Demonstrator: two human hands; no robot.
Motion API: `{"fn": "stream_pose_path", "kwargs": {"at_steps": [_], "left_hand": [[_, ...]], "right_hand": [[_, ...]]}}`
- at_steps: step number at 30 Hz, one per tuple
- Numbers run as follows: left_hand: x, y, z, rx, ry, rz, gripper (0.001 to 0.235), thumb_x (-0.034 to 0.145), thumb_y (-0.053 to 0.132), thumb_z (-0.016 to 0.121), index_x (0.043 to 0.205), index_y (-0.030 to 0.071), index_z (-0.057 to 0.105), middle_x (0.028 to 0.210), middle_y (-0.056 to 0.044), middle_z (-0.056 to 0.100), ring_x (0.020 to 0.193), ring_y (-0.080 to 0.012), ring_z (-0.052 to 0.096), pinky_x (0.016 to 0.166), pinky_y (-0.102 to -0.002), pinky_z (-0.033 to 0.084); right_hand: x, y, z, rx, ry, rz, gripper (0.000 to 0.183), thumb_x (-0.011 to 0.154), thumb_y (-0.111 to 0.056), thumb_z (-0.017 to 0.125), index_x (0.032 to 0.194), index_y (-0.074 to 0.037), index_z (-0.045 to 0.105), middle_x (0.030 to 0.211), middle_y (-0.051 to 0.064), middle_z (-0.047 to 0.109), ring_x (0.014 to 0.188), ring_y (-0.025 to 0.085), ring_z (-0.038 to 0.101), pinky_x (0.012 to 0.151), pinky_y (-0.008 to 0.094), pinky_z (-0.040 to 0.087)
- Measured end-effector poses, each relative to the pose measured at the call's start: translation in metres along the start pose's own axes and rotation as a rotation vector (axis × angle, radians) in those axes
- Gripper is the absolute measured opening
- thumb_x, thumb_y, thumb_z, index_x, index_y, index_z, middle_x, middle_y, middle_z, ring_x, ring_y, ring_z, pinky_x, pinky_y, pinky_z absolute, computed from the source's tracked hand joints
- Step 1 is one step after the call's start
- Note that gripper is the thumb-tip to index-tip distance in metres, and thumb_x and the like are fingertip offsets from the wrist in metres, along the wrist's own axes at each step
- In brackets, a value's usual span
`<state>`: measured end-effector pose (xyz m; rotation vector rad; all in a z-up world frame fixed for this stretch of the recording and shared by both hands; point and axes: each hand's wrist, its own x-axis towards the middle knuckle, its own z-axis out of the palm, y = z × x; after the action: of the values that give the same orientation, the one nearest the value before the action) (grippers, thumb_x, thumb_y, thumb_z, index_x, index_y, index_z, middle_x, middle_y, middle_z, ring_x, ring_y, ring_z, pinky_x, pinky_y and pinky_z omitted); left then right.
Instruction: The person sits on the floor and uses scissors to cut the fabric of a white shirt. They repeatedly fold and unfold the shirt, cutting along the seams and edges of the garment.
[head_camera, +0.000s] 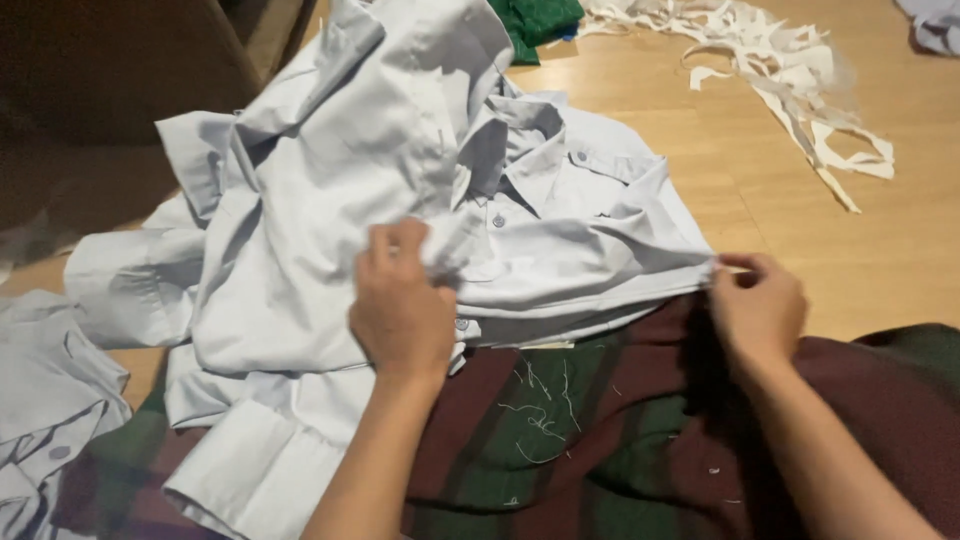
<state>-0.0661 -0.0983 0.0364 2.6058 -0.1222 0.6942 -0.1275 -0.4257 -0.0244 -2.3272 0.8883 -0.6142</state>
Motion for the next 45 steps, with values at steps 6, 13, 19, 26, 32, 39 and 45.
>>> {"fn": "stream_pose_path", "kwargs": {"at_steps": [6,13,19,26,32,39,45], "left_hand": [[0.006,0.007,-0.008,-0.141,0.162,-0.183,0.036,0.078,0.013,0.076,0.111,0.02,0.061,0.107,0.001,0.064,0.087,-0.032,0.067,0.068,-0.051,0.05],[0.005,0.009,0.004,0.303,0.178,0.4,0.041,0.065,0.004,0.07,0.104,0.014,0.066,0.116,-0.003,0.06,0.101,-0.0232,0.055,0.097,-0.039,0.037],[0.002,0.024,0.015,0.279,0.106,0.497,0.054,0.063,0.028,0.085,0.109,0.012,0.062,0.108,-0.004,0.057,0.096,-0.0242,0.052,0.097,-0.039,0.039],[0.006,0.043,0.03,0.17,0.05,0.463,0.016,0.086,0.02,0.073,0.09,0.005,0.071,0.086,-0.011,0.065,0.08,-0.0297,0.059,0.089,-0.042,0.045],[0.001,0.048,0.034,0.267,-0.024,0.456,0.014,0.079,0.009,0.071,0.091,0.006,0.068,0.082,-0.012,0.066,0.085,-0.0295,0.065,0.117,-0.053,0.036],[-0.004,0.06,0.029,0.299,-0.13,0.4,0.032,0.07,0.002,0.07,0.099,0.013,0.064,0.08,-0.013,0.07,0.098,-0.0305,0.058,0.106,-0.045,0.03],[0.012,0.062,0.027,-0.336,-0.581,-0.034,0.015,0.065,0.021,0.084,0.08,0.023,0.083,0.068,0.009,0.076,0.065,-0.0107,0.07,0.08,-0.026,0.049]], "right_hand": [[0.026,0.01,-0.012,0.157,-0.239,0.13,0.043,0.088,-0.034,0.082,0.119,-0.004,0.076,0.077,0.009,0.063,0.061,0.019,0.051,0.055,0.032,0.04],[0.049,0.04,0.026,-0.036,-0.199,0.1,0.026,0.098,-0.032,0.074,0.107,-0.008,0.079,0.089,0.012,0.068,0.075,0.029,0.061,0.068,0.043,0.048],[0.083,0.102,0.026,0.802,0.267,0.911,0.02,0.092,-0.017,0.052,0.096,-0.018,0.071,0.091,-0.003,0.071,0.056,0.009,0.052,0.05,0.024,0.046],[0.074,0.124,0.043,0.659,-0.083,0.691,0.015,0.092,0.0,0.061,0.103,-0.009,0.062,0.089,0.007,0.064,0.064,0.016,0.059,0.049,0.028,0.045],[0.044,0.063,0.004,0.527,-0.386,0.524,0.033,0.086,-0.002,0.064,0.117,-0.011,0.071,0.08,0.007,0.061,0.055,0.013,0.04,0.047,0.027,0.03],[0.032,0.058,0.015,0.457,-0.155,0.405,0.021,0.09,-0.008,0.071,0.111,-0.006,0.071,0.089,0.007,0.07,0.069,0.015,0.061,0.058,0.026,0.045],[0.03,0.061,0.022,0.475,-0.055,0.438,0.014,0.09,-0.007,0.072,0.104,-0.006,0.075,0.093,0.005,0.072,0.078,0.013,0.062,0.073,0.026,0.051]]}}
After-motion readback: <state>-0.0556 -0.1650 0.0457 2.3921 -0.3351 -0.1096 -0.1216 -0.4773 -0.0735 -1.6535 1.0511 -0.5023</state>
